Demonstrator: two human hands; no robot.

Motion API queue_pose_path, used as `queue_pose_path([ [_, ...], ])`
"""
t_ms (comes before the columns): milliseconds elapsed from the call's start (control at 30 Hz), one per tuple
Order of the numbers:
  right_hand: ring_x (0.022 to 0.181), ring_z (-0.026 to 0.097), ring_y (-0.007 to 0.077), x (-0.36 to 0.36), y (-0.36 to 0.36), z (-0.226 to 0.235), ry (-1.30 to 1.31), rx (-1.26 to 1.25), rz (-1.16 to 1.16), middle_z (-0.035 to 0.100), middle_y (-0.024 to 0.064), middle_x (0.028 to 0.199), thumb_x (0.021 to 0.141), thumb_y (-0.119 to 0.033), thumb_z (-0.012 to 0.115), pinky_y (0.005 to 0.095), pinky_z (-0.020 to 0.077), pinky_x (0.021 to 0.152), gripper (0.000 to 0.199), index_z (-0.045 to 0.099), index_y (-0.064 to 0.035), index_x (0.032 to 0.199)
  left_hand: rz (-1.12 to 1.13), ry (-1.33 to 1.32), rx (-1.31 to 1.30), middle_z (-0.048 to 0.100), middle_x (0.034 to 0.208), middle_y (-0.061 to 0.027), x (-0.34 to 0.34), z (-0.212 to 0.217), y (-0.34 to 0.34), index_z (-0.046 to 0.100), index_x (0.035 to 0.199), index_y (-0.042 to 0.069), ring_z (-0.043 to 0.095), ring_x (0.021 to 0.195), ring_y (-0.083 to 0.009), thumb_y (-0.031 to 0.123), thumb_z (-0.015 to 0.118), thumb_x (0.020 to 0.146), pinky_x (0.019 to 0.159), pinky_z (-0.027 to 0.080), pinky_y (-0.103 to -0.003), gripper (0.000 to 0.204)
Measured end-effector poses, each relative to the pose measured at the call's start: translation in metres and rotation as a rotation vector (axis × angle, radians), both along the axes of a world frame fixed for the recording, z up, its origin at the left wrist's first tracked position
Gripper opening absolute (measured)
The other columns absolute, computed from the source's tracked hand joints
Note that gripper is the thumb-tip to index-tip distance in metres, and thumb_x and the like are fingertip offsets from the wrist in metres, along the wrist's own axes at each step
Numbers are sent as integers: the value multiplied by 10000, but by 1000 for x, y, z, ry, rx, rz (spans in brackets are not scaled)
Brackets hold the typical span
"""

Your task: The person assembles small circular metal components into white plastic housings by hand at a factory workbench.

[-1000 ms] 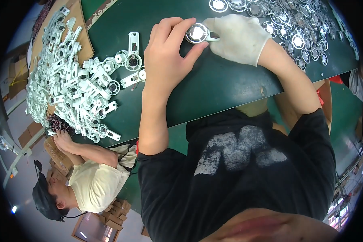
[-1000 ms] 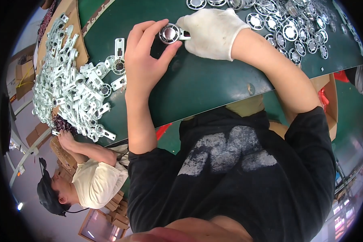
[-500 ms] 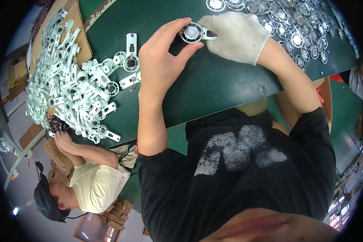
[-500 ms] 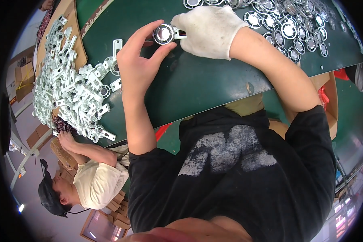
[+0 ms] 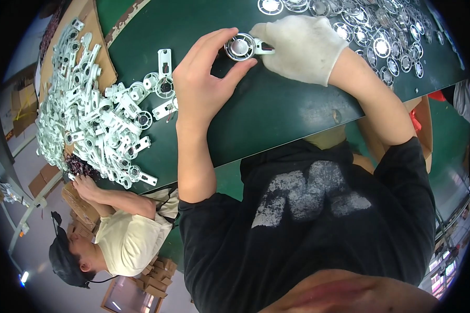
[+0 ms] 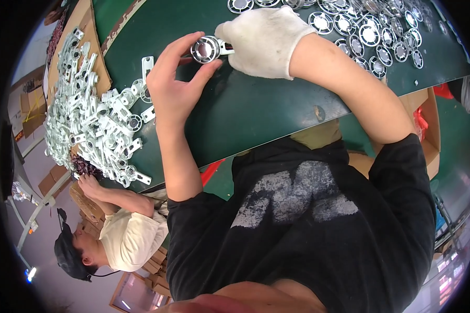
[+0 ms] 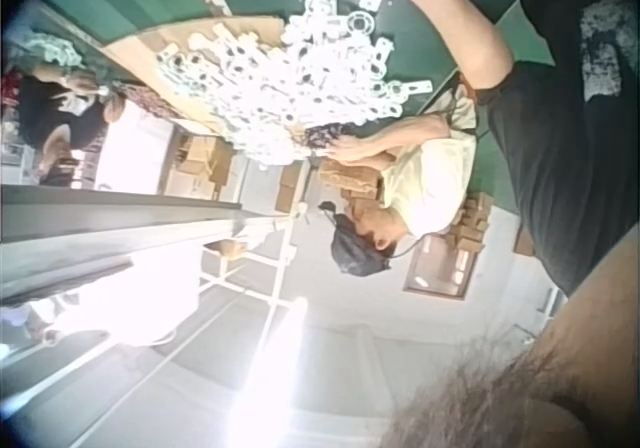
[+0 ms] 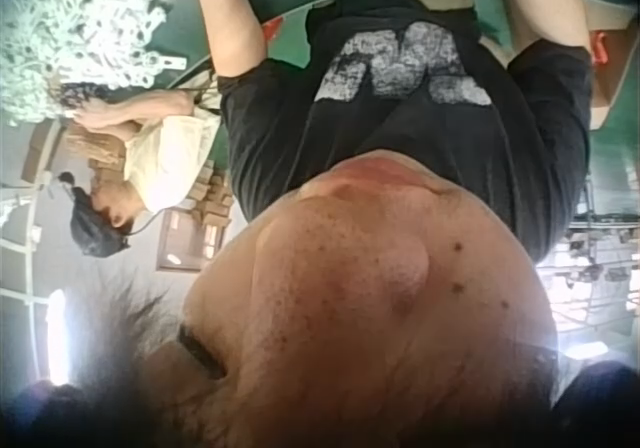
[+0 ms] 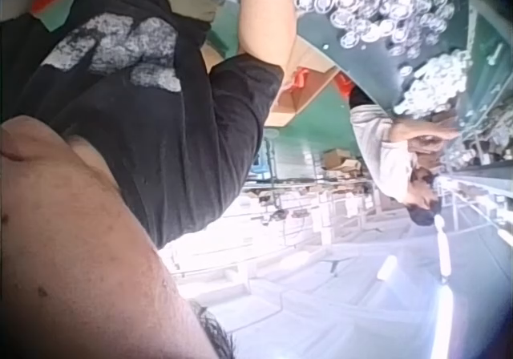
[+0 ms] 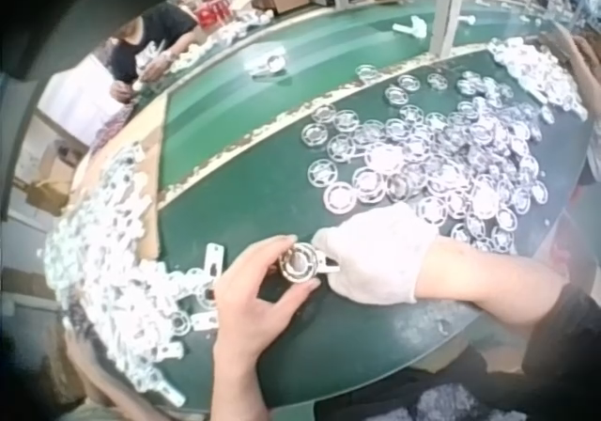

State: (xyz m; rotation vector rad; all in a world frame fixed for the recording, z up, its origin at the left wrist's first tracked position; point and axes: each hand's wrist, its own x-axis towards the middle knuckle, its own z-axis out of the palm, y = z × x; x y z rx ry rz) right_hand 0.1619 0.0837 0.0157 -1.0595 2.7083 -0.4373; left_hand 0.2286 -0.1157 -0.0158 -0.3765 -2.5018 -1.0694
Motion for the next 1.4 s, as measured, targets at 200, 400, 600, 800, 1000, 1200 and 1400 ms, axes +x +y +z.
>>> queue_pose_path([
  [200,795,736,335,0,-4,3,3,-7,-53,725,139,798,898,-256,657,468,589,718,262,719,-107,1104,6,-111,47,747,1144,-106,0,0,-1,718,1173,56,737,942,-244,127,908,734,782,596,-306,484],
  [400,674,690,279,-10,3,-8,-194,-313,65,685,130,754,931,-267,637,411,554,645,229,681,-53,998,-2,-42,106,757,1161,-85,2,5,2,729,1189,42,739,980,-184,7,879,733,840,619,-308,482],
  [600,716,602,155,-15,-4,9,-864,-319,28,635,66,745,972,-513,596,324,502,708,502,716,-26,1004,-100,154,-112,749,1164,-106,3,9,-2,728,1180,32,732,1023,-234,-63,846,680,882,606,-315,522],
  [800,744,604,125,-1,-13,-20,-753,-656,9,670,39,794,1010,-438,629,300,506,735,427,726,-30,1092,-198,-73,287,688,1255,-132,4,14,4,605,1345,15,684,1053,-229,77,775,886,870,563,-317,494],
  [1000,794,713,335,8,-14,-15,-394,-520,41,727,143,839,999,-496,614,415,550,729,459,721,-66,1119,-290,-266,814,707,1248,-133,3,-2,5,636,1283,-32,660,1067,-142,133,681,1007,897,546,-258,324],
  [1200,834,712,387,13,-14,-6,-157,-304,37,721,185,855,1010,-480,570,482,553,734,432,701,-72,1054,-354,-235,798,708,1245,-141,-3,1,0,690,1204,-43,665,1076,-159,86,677,994,924,540,-278,247],
  [1400,961,725,339,6,-15,-6,-314,-306,-114,753,121,973,998,-552,514,486,542,842,547,594,-111,1314,-72,-538,566,719,1052,-32,-41,33,-37,788,1091,64,634,897,-82,176,691,988,704,520,-238,180],
])
